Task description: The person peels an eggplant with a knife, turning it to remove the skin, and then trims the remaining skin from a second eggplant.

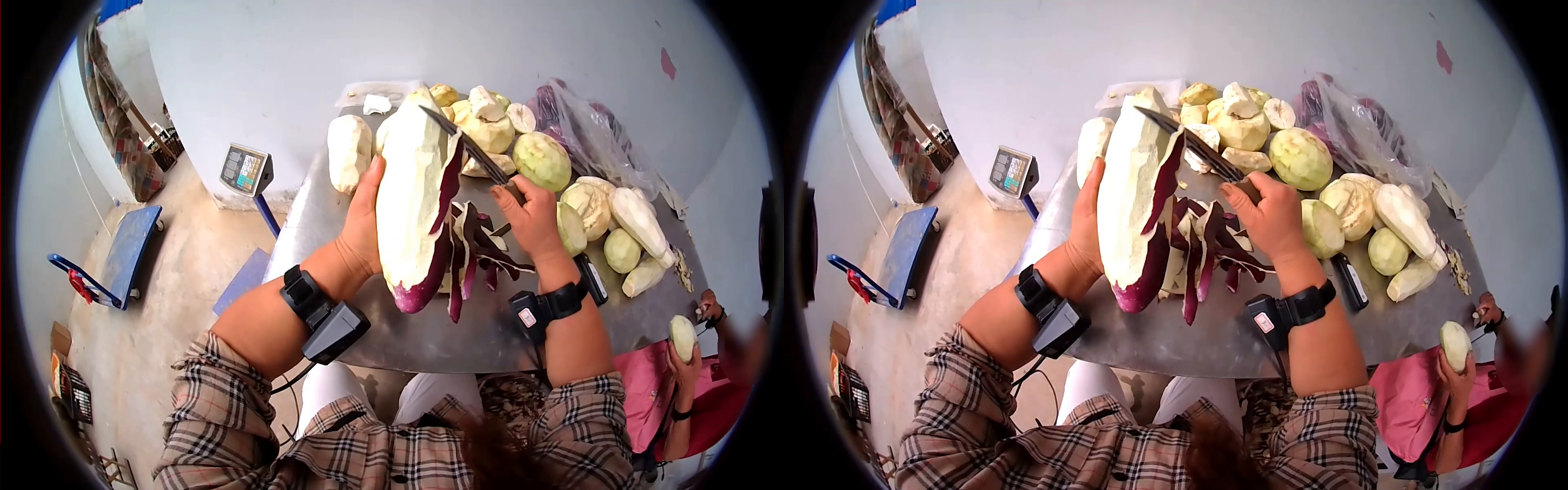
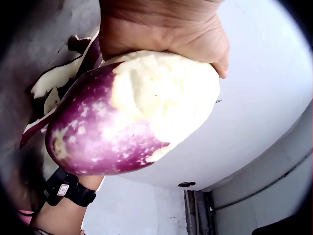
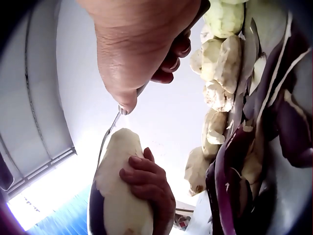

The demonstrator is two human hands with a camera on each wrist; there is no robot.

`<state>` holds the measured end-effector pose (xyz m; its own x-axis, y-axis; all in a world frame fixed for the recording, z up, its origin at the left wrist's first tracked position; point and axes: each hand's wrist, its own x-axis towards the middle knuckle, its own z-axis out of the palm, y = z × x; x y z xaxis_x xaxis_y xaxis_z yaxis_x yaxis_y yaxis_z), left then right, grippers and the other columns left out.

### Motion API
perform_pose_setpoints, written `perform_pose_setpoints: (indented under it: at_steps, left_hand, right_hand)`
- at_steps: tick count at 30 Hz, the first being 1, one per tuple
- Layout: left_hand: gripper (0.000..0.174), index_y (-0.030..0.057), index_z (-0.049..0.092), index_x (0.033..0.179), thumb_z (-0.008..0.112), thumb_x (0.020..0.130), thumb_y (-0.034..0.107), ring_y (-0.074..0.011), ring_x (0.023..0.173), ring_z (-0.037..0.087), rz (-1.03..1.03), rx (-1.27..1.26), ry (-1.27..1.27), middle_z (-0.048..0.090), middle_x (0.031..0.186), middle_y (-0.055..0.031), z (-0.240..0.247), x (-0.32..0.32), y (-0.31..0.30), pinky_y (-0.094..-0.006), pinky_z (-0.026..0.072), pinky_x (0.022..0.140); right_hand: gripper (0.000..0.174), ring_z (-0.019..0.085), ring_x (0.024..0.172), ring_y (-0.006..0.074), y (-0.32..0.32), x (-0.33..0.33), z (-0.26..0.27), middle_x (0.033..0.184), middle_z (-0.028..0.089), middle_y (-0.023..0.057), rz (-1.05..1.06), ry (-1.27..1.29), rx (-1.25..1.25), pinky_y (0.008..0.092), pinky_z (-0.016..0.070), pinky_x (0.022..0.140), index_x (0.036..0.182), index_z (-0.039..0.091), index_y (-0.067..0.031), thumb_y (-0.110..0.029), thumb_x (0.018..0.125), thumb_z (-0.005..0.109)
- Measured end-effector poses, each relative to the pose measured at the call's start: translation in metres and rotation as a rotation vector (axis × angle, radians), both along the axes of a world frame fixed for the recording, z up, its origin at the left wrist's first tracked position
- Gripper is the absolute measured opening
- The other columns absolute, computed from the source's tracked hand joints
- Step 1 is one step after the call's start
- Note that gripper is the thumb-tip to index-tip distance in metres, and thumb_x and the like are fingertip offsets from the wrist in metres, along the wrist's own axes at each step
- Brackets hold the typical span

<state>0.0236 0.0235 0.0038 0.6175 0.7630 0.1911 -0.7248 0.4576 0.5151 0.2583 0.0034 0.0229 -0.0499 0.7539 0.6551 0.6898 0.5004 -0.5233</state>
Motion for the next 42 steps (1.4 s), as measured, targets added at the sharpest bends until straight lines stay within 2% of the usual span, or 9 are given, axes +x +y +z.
perform_pose_setpoints:
  at_steps: [5, 8, 11, 14, 18, 22, 30, 38, 42]
  left_hand:
    - [0.068, 0.0098, 0.045, 0.139, 0.04, 0.093, 0.06, -0.0295, 0.109, 0.059, 0.031, 0.012, 0.009, 0.058, 0.127, -0.0136, -0.012, -0.001, 0.007, -0.0431, 0.0479, 0.095]
    - [0.07, 0.0103, 0.044, 0.139, 0.039, 0.092, 0.062, -0.0324, 0.107, 0.06, 0.127, -0.046, 0.074, 0.059, 0.124, -0.0158, -0.011, -0.002, 0.01, -0.0455, 0.048, 0.094]
    - [0.069, 0.0094, 0.046, 0.137, 0.04, 0.092, 0.061, -0.0324, 0.105, 0.06, 0.164, -0.06, 0.042, 0.06, 0.121, -0.0162, -0.013, -0.009, 0.018, -0.0451, 0.0493, 0.092]
    - [0.067, 0.0073, 0.047, 0.135, 0.041, 0.093, 0.059, -0.031, 0.107, 0.059, 0.228, -0.047, -0.021, 0.059, 0.122, -0.0146, -0.016, -0.012, 0.026, -0.0435, 0.0488, 0.092]
    - [0.064, 0.0068, 0.049, 0.13, 0.036, 0.095, 0.059, -0.0329, 0.096, 0.063, 0.353, -0.065, 0.04, 0.063, 0.11, -0.017, -0.006, -0.013, 0.021, -0.0444, 0.0524, 0.086]
    - [0.063, 0.0065, 0.049, 0.129, 0.033, 0.096, 0.057, -0.0321, 0.097, 0.063, 0.407, -0.031, 0.058, 0.062, 0.111, -0.0169, -0.003, -0.011, 0.022, -0.0434, 0.0524, 0.086]
    - [0.065, 0.0072, 0.049, 0.131, 0.034, 0.095, 0.059, -0.0316, 0.102, 0.062, 0.402, -0.081, 0.075, 0.061, 0.116, -0.0161, -0.005, -0.012, 0.026, -0.0448, 0.0505, 0.091]
    - [0.061, 0.0071, 0.051, 0.131, 0.049, 0.092, 0.054, -0.03, 0.109, 0.059, 0.4, -0.122, 0.055, 0.061, 0.121, -0.0154, -0.001, -0.012, 0.023, -0.0438, 0.0473, 0.097]
    - [0.061, 0.0041, 0.047, 0.133, 0.044, 0.095, 0.052, -0.0324, 0.11, 0.059, 0.319, -0.115, -0.009, 0.059, 0.124, -0.0176, -0.006, -0.019, 0.03, -0.0454, 0.0483, 0.094]
  right_hand:
    - [0.047, 0.042, 0.052, 0.0272, 0.011, 0.017, -0.008, 0.055, 0.048, 0.0115, -0.137, 0.023, 0.018, 0.0346, 0.0398, 0.052, 0.072, 0.055, -0.0005, -0.043, 0.086, 0.069]
    - [0.043, 0.031, 0.058, 0.0101, 0.008, 0.018, -0.007, 0.058, 0.037, 0.0003, -0.076, 0.065, 0.119, 0.0277, 0.0302, 0.05, 0.071, 0.046, 0.0001, -0.033, 0.089, 0.068]
    - [0.043, 0.044, 0.053, 0.0298, 0.004, 0.021, -0.003, 0.059, 0.05, 0.0118, -0.031, 0.07, 0.156, 0.0342, 0.0414, 0.054, 0.077, 0.057, -0.0015, -0.042, 0.084, 0.071]
    - [0.042, 0.045, 0.054, 0.0307, 0.003, 0.022, 0.001, 0.059, 0.05, 0.0122, -0.006, 0.0, 0.305, 0.0343, 0.0413, 0.053, 0.076, 0.057, -0.0017, -0.04, 0.083, 0.072]
    - [0.044, 0.043, 0.053, 0.03, 0.013, 0.034, -0.009, 0.057, 0.049, 0.0115, -0.076, -0.04, 0.194, 0.0343, 0.0402, 0.052, 0.074, 0.053, -0.0004, -0.039, 0.083, 0.072]
    - [0.043, 0.034, 0.054, 0.0122, 0.016, 0.037, -0.01, 0.055, 0.042, 0.0039, 0.059, 0.152, 0.062, 0.0288, 0.0331, 0.049, 0.074, 0.054, 0.0012, -0.037, 0.087, 0.069]
    - [0.041, 0.038, 0.05, 0.0027, 0.007, 0.007, -0.006, 0.06, 0.047, -0.0037, 0.269, 0.543, -0.5, 0.0207, 0.0292, 0.045, 0.081, 0.06, -0.0031, -0.043, 0.088, 0.067]
    - [0.038, 0.041, 0.063, 0.0055, -0.015, -0.021, -0.002, 0.064, 0.049, -0.0015, 0.404, 0.192, -0.393, 0.0253, 0.0372, 0.054, 0.08, 0.057, 0.0011, -0.034, 0.088, 0.069]
    - [0.038, 0.052, 0.055, 0.029, -0.024, -0.03, 0.003, 0.062, 0.054, 0.0136, 0.361, -0.101, -0.16, 0.0357, 0.0431, 0.055, 0.078, 0.057, -0.002, -0.036, 0.081, 0.074]
